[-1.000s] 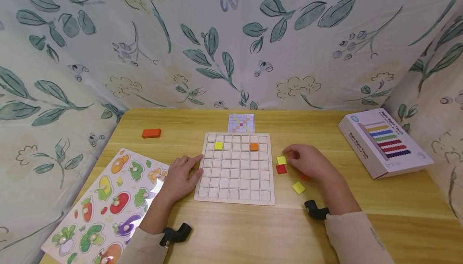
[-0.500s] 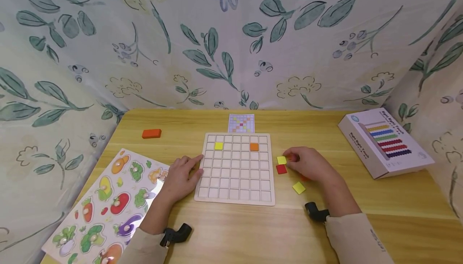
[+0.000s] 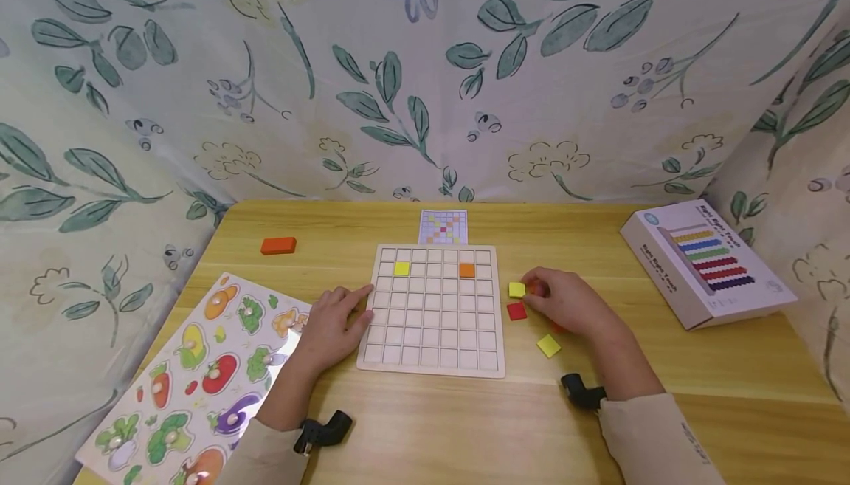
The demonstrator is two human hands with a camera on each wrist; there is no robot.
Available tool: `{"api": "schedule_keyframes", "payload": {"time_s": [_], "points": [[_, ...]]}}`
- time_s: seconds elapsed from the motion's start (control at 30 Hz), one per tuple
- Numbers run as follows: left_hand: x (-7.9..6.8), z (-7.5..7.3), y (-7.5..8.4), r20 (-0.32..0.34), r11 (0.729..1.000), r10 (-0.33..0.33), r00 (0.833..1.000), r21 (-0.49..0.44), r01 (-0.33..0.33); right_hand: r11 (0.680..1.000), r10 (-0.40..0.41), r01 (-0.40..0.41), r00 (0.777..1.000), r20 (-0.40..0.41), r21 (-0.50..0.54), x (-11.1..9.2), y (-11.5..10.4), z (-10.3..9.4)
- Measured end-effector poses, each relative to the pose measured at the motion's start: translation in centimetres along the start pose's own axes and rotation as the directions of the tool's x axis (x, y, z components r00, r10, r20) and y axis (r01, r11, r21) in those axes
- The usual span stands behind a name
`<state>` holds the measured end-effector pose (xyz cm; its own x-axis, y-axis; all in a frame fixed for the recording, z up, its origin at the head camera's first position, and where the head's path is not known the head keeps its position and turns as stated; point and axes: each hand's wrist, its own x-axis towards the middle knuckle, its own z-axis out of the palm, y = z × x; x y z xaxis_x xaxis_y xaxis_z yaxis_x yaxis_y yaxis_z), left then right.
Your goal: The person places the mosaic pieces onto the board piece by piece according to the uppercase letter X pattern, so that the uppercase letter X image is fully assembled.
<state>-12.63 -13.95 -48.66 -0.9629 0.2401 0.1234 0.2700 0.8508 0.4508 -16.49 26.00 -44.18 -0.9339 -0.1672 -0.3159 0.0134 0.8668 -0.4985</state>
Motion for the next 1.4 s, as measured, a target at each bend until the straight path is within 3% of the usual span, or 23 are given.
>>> {"api": "schedule_keyframes", "payload": {"time_s": [0.73,1.03,1.4], "points": [[0.0,0.0,0.0,0.003,1.0,-0.013,1.0,-0.002,0.013,0.99,-0.128,0.127,0.992,0.021,0.064,0.3,-3.9,1.3],[0.0,0.0,0.1,-0.001,1.0,-0.011,1.0,0.003,0.011,0.97,-0.234,0.234,0.972,-0.002,0.069,1.1,-6.5,2.6],[0.1,0.1,-0.1,-0.007,1.0,-0.006,1.0,0.005,0.006,0.967,-0.247,0.244,0.969,0.025,0.072,2.3,-9.2,3.9]]}}
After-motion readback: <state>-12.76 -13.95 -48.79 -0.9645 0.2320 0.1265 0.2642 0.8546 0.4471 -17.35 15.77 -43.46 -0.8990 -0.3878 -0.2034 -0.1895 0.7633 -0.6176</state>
